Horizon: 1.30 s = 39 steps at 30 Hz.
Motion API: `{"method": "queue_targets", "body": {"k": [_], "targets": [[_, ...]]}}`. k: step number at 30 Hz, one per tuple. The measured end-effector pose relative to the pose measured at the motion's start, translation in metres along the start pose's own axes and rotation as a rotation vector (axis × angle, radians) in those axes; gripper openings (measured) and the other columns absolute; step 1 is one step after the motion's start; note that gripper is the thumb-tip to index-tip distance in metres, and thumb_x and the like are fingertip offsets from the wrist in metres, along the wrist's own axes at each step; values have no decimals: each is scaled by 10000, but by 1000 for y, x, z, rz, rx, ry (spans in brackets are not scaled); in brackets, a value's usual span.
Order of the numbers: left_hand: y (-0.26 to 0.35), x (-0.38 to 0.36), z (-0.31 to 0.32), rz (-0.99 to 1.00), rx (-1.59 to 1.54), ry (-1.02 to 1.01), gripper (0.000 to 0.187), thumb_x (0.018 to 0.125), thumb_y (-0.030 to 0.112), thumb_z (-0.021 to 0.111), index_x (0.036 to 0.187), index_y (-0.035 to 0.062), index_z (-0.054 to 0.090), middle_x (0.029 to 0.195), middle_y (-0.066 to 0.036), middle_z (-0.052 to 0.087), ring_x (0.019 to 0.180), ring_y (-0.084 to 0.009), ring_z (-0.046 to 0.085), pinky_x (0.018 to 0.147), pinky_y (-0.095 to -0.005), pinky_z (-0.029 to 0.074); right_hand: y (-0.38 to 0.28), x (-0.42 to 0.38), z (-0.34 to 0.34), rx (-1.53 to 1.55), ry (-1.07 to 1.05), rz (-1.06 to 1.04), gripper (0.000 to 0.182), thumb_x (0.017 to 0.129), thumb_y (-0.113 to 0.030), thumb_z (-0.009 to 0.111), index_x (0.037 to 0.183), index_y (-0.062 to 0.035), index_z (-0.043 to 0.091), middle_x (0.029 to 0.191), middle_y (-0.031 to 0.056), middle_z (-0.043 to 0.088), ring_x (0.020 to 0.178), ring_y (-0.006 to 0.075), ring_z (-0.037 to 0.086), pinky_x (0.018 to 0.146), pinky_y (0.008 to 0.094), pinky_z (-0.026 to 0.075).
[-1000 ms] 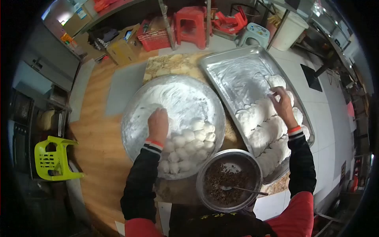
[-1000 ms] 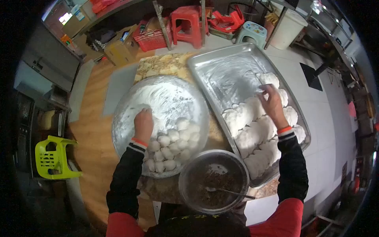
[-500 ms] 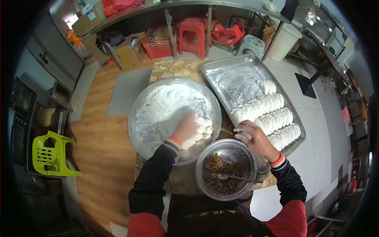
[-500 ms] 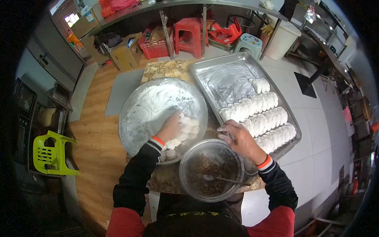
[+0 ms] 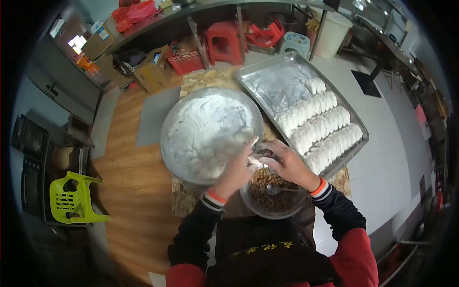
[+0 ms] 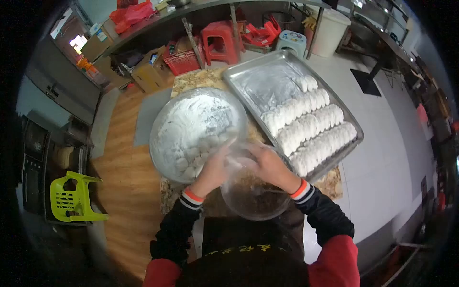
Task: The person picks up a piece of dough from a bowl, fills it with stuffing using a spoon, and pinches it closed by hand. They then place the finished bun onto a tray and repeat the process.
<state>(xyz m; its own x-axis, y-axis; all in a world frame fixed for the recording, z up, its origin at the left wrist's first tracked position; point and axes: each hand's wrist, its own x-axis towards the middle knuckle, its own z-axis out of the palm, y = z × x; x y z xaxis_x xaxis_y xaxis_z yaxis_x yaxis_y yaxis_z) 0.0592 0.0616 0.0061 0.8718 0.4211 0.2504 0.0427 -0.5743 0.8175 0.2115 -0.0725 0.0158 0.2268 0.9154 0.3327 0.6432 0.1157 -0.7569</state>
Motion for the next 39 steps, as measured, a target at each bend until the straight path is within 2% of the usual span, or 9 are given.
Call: {"method": "queue_targets", "body": {"k": [3,9,14,17,20,26,29,32,39], "targets": [[16,-19,19,-266,-57,-44,678,828,16,715,1431,3,404,1210,-190,613,1110,-309,628,951,-391,507,-3,-16,6,-35,-34,-101,288,878,-69,687,1155,-10,634,1017,163,629,915,341,636,815,368,506],[25,-59,51,-586,-1235,49,460,892,72,700,1313,-12,535,1188,-93,628,1062,-160,629,869,-284,547,-3,-59,16,346,106,241,201,924,-66,660,1109,11,645,1019,136,658,922,225,644,831,316,503],[26,-63,49,-239,-102,-5,235,846,61,711,1068,-12,688,919,-72,691,835,-144,647,747,-295,518,-8,-77,8,-141,-30,4,258,888,-71,659,1133,5,638,1061,219,645,1002,426,627,868,427,517],[24,-64,53,-224,-94,22,223,841,81,724,1045,1,684,876,-90,663,772,-145,627,705,-306,505,-2,-75,5,-35,-32,1,293,885,-80,667,1164,-4,623,1065,222,651,986,423,635,848,431,523],[26,-68,59,-549,-860,51,210,826,97,746,1005,9,679,839,-103,629,745,-143,616,679,-316,496,-5,-73,11,103,83,19,268,871,-98,658,1130,-30,646,1052,211,657,952,418,638,802,445,525],[25,-63,44,-323,-47,-47,164,860,110,705,971,-4,662,781,-104,622,725,-122,595,653,-315,484,-2,-67,7,-141,-58,-107,274,887,-96,662,1143,-12,620,1024,191,666,925,405,650,785,442,530],[36,-63,50,-507,-832,68,151,885,109,669,973,-13,654,775,-103,638,725,-122,593,649,-305,477,-4,-61,10,-34,42,-93,272,879,-105,668,1131,-16,620,1000,185,670,899,406,651,756,452,531],[17,-67,40,-236,-251,-78,149,898,92,642,990,-25,649,802,-97,659,748,-118,605,657,-298,485,-8,-61,10,-175,-70,-100,262,875,-110,669,1115,-17,621,978,186,670,873,408,651,738,454,531],[31,-66,42,-437,-715,30,158,912,97,618,1010,-23,648,808,-115,666,745,-152,629,660,-314,489,-13,-53,12,-131,1,-121,221,889,-122,664,1087,-28,638,975,195,670,844,418,648,707,452,531]]}}
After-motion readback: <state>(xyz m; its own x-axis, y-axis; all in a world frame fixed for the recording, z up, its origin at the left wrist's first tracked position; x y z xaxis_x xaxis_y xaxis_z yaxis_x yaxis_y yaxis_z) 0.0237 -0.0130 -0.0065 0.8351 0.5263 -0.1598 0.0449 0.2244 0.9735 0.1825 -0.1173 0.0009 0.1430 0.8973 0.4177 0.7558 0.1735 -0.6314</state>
